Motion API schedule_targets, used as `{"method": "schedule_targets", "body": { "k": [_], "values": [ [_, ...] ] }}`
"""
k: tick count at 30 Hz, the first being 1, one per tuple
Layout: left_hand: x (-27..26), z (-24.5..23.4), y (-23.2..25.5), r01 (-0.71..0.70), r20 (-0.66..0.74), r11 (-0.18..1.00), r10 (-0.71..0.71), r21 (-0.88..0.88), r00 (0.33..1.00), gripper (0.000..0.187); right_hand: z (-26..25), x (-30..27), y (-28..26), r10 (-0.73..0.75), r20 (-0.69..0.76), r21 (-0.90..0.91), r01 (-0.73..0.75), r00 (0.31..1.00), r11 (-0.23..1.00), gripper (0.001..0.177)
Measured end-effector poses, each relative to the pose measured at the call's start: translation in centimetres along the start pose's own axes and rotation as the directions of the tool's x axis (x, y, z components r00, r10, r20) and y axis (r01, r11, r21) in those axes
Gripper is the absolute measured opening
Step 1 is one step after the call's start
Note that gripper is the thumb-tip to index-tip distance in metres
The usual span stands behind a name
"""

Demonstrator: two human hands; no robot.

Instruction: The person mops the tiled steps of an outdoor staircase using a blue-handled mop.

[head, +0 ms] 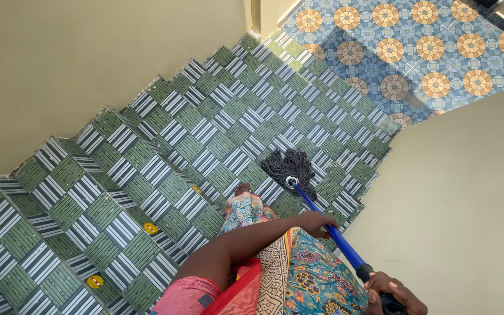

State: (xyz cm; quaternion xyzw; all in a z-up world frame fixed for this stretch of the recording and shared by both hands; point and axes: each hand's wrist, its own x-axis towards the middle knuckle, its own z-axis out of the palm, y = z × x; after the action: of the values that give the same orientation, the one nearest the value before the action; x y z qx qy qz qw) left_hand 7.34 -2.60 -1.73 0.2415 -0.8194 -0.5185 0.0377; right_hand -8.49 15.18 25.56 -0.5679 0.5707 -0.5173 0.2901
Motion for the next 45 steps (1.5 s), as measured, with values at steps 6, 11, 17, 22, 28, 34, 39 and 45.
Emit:
{"method": "schedule_targets", "body": {
  "k": [6, 11, 17, 22, 28, 34, 39, 45],
  "values": [
    [1.4, 4.9, 3.4, -0.181, 0.130, 0.967, 0.206, -0.181, 0.970, 0.050, -1.4, -6.9, 4.9, 0.040, -0.046, -0.092, -0.045, 0.998, 0.995, 0.048],
    [2.0, 7.1, 5.3, -0.303, 0.191, 0.910, 0.363, -0.284, 0.912, 0.054, -1.1, -9.2, 5.2, 0.021, -0.117, -0.102, -0.033, 0.993, 0.994, 0.055],
    [1.9, 5.5, 7.8, -0.176, 0.289, 0.979, 0.140, 0.103, 0.947, 0.053, -2.7, -8.6, 5.3, 0.025, -0.168, -0.132, -0.047, 0.985, 0.990, 0.053],
    [2.9, 2.6, 5.5, -0.150, 0.293, 0.967, 0.085, 0.205, 0.952, 0.057, -3.4, -6.1, 7.0, 0.071, -0.181, -0.192, -0.106, 0.981, 0.976, 0.039],
    [2.6, -2.9, 0.7, -0.002, 0.166, 0.961, -0.045, 0.275, 0.985, 0.055, 1.7, 1.5, 3.7, -0.029, -0.147, -0.083, 0.017, 0.989, 0.996, 0.037],
    [0.8, -10.7, -3.8, 0.255, -0.011, 0.918, -0.264, 0.302, 0.964, 0.059, 8.2, 11.1, -0.7, -0.052, -0.043, 0.000, 0.052, 0.998, 0.999, 0.037],
    [-3.0, -15.1, -7.7, 0.467, -0.275, 0.872, -0.417, 0.148, 0.866, 0.053, 12.4, 16.4, -1.3, -0.021, 0.200, 0.122, -0.004, 0.980, 0.993, 0.032],
    [-6.1, -17.7, -10.5, 0.557, -0.572, 0.827, -0.495, -0.078, 0.654, 0.039, 18.0, 20.8, 0.0, -0.182, 0.369, 0.204, 0.112, 0.912, 0.973, 0.028]
  ]
}}
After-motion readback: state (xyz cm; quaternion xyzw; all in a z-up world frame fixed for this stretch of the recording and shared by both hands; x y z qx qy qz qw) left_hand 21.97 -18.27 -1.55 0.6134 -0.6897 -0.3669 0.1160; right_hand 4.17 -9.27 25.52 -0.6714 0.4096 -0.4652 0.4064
